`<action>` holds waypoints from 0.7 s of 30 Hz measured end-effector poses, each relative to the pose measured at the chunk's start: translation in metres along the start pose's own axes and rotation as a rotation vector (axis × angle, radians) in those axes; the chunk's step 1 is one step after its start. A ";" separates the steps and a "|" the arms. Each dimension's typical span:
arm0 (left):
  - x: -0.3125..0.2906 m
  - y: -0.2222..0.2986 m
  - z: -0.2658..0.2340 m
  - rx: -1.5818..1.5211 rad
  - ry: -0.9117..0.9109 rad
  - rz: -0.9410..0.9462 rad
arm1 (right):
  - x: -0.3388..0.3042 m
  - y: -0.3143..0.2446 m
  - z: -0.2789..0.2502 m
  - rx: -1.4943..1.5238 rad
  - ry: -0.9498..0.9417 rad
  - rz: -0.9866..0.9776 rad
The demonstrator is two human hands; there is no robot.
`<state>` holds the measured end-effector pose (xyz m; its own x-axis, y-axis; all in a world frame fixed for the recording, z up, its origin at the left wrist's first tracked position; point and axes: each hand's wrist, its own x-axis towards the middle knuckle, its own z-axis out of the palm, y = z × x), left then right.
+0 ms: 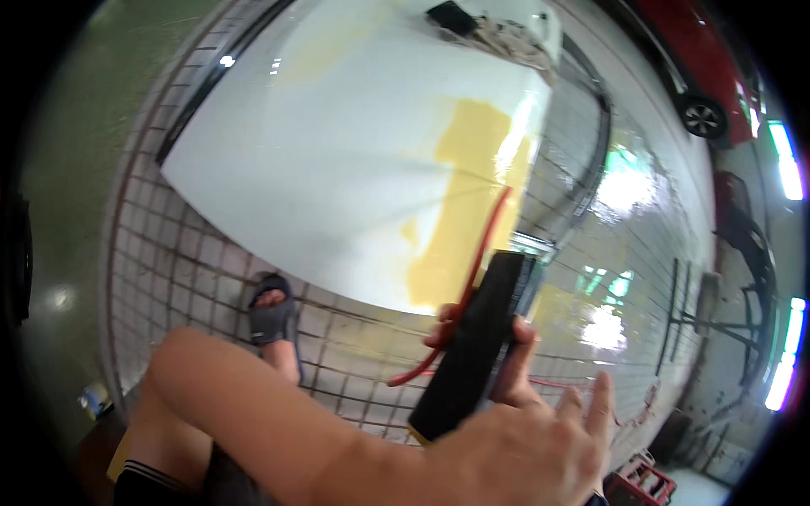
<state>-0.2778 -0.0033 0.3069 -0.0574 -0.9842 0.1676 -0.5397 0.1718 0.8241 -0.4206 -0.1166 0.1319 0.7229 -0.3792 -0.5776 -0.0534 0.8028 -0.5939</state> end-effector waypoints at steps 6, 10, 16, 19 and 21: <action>0.005 -0.019 0.002 0.104 -0.047 -0.036 | -0.006 -0.007 0.019 -0.022 0.147 0.084; 0.002 -0.012 -0.006 0.210 -0.072 -0.062 | -0.005 -0.020 0.017 -0.018 0.083 0.128; 0.021 0.010 0.021 0.001 -0.216 -0.094 | 0.002 -0.011 -0.023 -0.027 -0.074 0.076; 0.018 0.004 0.024 -0.004 -0.169 -0.008 | 0.003 -0.012 -0.018 -0.055 -0.078 0.101; 0.012 0.000 0.021 -0.005 -0.152 0.012 | 0.003 -0.012 -0.011 -0.097 -0.037 0.070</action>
<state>-0.2963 -0.0165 0.2974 -0.1906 -0.9771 0.0942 -0.5342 0.1837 0.8251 -0.4254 -0.1325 0.1310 0.7398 -0.3052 -0.5996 -0.1700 0.7775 -0.6054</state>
